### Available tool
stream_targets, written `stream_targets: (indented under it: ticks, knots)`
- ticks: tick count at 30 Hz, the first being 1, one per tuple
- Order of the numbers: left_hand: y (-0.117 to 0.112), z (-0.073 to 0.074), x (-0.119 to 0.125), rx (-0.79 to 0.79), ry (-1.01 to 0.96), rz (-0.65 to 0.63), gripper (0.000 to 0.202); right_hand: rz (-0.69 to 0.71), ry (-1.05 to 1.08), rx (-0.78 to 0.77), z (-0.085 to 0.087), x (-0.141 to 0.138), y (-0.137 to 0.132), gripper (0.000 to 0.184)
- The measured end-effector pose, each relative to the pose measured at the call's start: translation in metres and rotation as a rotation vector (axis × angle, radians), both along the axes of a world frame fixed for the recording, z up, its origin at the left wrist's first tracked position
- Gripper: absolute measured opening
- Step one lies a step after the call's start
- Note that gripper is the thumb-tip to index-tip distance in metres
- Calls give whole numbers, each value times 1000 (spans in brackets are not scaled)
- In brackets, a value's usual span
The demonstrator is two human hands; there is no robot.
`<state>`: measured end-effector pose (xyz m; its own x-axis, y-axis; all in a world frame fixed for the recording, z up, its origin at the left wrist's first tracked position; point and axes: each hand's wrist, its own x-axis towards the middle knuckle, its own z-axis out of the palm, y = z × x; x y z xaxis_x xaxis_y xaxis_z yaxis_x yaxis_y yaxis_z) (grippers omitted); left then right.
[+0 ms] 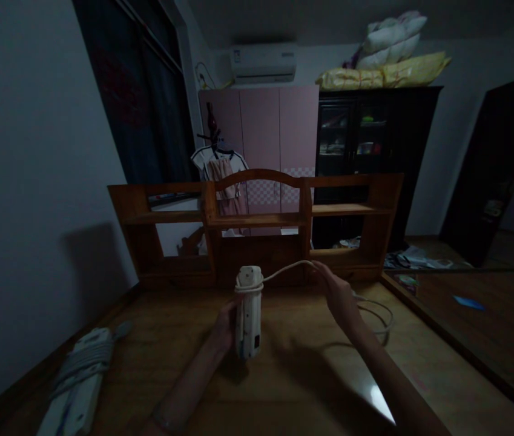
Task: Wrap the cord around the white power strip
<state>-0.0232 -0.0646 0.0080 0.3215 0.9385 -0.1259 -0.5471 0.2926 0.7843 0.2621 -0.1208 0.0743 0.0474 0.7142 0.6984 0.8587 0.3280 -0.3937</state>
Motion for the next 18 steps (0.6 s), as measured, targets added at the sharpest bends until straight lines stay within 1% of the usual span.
stream_targets:
  ticks: [1,3,5,7,8,10,12,13,14,15,17,18]
  knots:
    - [2,-2,-1,11,14,25,38,-43,-110,-78,6,4,2,35]
    - [5,-5,-1,49,47,61,37,-141,-321,-315,19,13,6,31]
    - [4,-6,1,79,80,89,38,-176,-453,-551,29,22,8,23]
    - [1,-5,4,132,119,112,40,-116,-508,-714,37,28,8,13]
    - [-1,-4,6,165,145,113,41,-81,-518,-771,39,30,7,12]
    - [-6,-1,10,237,199,108,42,18,-522,-876,40,34,3,20]
    - [-9,2,13,291,224,98,45,111,-537,-970,33,35,-2,32]
    - [-10,4,13,310,228,95,46,123,-556,-971,25,35,-5,37]
    - [-10,5,14,324,228,90,47,100,-586,-923,16,33,-7,40]
    - [-11,5,14,333,228,82,48,42,-621,-830,5,30,-10,39]
    - [-10,4,13,338,228,78,49,-106,-684,-557,-21,18,-14,27]
    - [-9,3,13,334,230,87,49,-134,-693,-478,-34,9,-15,25]
